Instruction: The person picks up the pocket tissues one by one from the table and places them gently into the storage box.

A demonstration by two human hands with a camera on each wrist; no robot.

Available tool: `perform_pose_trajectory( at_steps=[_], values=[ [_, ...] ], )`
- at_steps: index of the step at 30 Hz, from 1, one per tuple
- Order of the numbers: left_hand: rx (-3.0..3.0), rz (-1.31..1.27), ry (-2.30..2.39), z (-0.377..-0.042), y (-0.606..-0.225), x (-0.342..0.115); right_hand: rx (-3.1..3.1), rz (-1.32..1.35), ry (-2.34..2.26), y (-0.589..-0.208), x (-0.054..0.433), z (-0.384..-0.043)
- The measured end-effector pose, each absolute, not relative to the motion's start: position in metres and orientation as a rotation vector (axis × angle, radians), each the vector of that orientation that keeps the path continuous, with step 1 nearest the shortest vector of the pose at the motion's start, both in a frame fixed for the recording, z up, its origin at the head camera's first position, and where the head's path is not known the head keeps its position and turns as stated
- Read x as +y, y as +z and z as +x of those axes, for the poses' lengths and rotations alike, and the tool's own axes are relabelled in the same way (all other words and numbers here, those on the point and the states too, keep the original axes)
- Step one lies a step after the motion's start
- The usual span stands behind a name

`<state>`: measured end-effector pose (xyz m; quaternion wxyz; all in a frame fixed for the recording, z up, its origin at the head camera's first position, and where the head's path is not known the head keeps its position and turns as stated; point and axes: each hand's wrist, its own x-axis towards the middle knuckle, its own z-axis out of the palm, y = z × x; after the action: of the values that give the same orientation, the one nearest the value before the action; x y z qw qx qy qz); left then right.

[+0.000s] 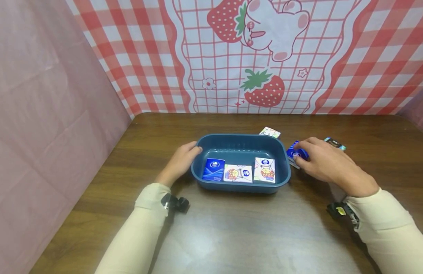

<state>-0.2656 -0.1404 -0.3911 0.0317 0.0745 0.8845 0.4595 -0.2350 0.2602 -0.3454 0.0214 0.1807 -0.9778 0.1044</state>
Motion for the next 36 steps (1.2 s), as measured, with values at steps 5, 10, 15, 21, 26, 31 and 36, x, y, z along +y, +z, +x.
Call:
perform_pose_trajectory(
  at_steps=[5,10,15,21,26,31,36],
  values=[
    [2.729,0.234,1.418,-0.2661,-0.3915,-0.1402,-3.028,0.563,0.324,-0.3465,0.2606,-0.2354],
    [2.727,0.243,1.417,-0.266,-0.392,-0.1408,-3.018,0.565,0.325,-0.3469,0.2603,-0.2358],
    [2.729,0.238,1.415,-0.2657,-0.3916,-0.1407,-3.024,0.582,0.289,-0.3476,0.2608,-0.2365],
    [2.718,0.219,1.411,-0.2659,-0.3917,-0.1404,-3.044,0.591,0.274,-0.3493,0.2613,-0.2372],
    [2.723,0.227,1.406,-0.2658,-0.3907,-0.1395,-3.051,0.605,0.264,-0.3504,0.2626,-0.2372],
    [2.719,0.231,1.415,-0.2655,-0.3911,-0.1395,-3.058,0.595,0.261,-0.3509,0.2622,-0.2375],
    [2.713,0.222,1.415,-0.2645,-0.3904,-0.1395,-3.068,0.587,0.263,-0.351,0.2614,-0.2378]
  ],
)
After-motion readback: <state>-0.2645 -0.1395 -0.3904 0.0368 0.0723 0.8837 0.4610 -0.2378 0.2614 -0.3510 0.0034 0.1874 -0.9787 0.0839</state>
